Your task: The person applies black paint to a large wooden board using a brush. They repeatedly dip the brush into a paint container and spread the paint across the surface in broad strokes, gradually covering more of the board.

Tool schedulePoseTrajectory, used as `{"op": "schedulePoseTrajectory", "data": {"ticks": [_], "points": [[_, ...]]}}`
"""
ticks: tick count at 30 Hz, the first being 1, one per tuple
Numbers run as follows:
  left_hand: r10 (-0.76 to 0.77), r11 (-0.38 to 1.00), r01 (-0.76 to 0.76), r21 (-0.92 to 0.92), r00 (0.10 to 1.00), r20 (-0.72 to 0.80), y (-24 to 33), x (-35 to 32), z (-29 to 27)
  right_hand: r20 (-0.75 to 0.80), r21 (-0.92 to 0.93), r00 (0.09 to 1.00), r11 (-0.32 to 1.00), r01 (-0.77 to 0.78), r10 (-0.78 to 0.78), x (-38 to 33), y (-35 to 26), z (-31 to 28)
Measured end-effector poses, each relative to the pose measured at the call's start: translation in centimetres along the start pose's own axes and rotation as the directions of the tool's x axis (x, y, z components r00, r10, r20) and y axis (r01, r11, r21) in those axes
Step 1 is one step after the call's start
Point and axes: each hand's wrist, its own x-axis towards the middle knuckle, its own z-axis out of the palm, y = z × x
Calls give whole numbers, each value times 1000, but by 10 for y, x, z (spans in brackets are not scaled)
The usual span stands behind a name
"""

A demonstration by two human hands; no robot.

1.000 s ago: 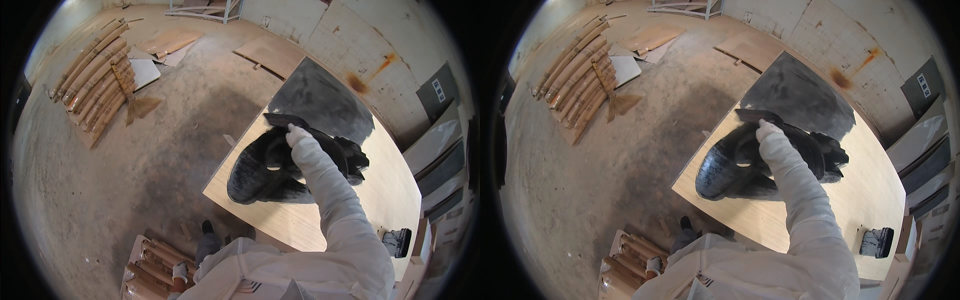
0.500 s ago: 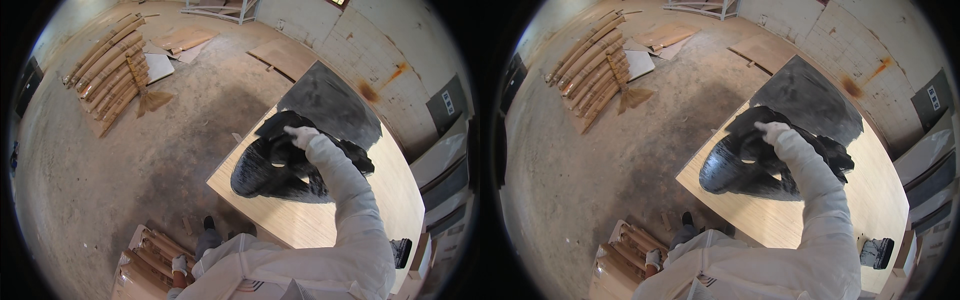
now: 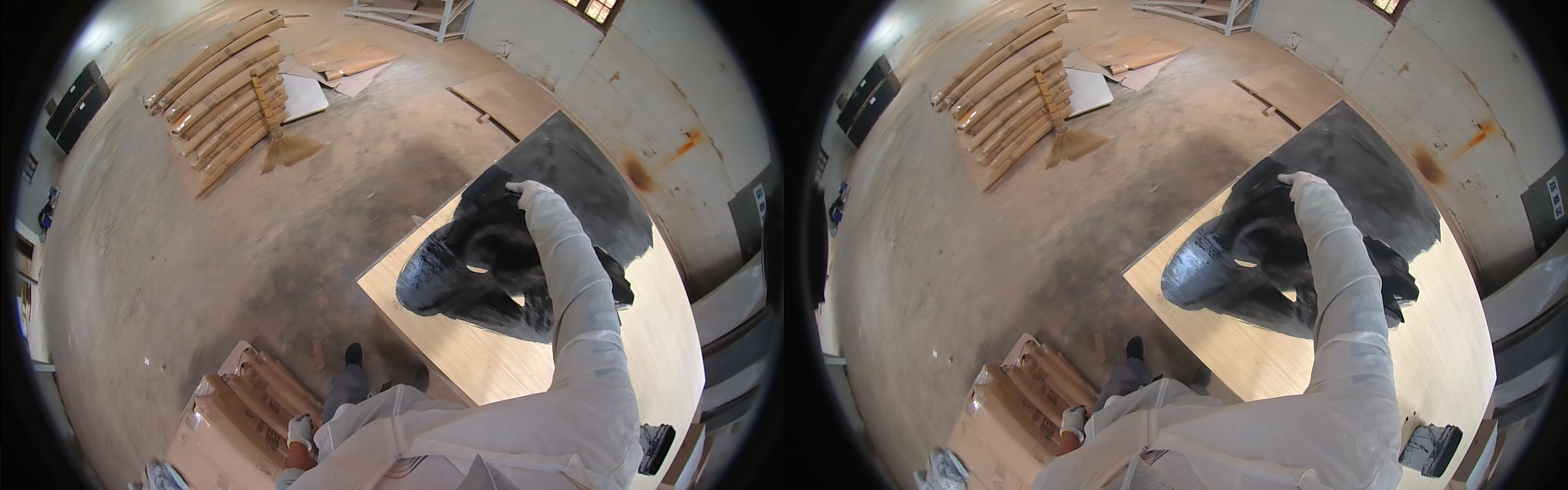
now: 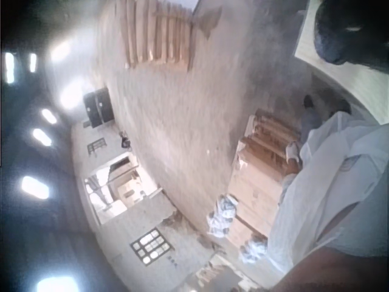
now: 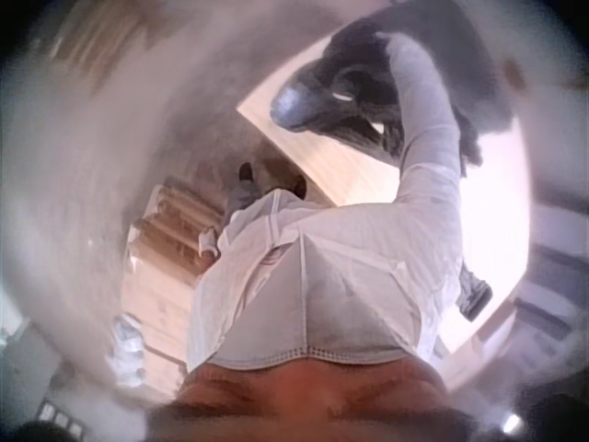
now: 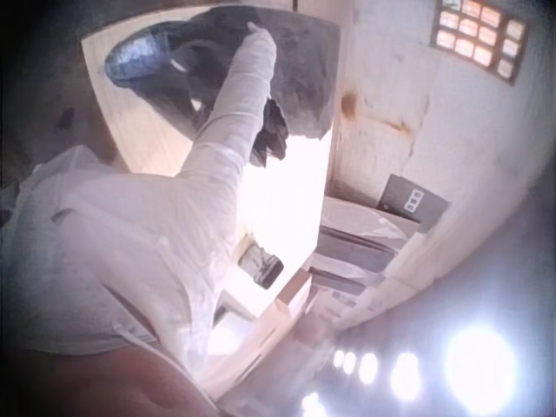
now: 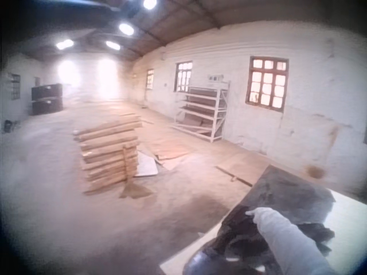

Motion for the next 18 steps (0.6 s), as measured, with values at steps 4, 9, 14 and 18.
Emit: {"op": "schedulePoseTrajectory", "data": {"ticks": [4, 9, 14, 18], "points": [[324, 838, -321, 442, 943, 71, -33, -1, -19, 51, 97, 998, 995, -34, 29, 16, 13, 2], [28, 971, -20, 239, 999, -28, -22, -23, -6, -80, -14, 992, 996, 93, -94, -25, -25, 21], [110, 944, -112, 311, 994, 23, -17, -2, 13, -13, 12, 985, 985, 175, -174, -142, -111, 44], [244, 887, -276, 369, 961, 131, 3, 25, 30, 123, -54, 957, 961, 270, -262, -224, -170, 65]]}}
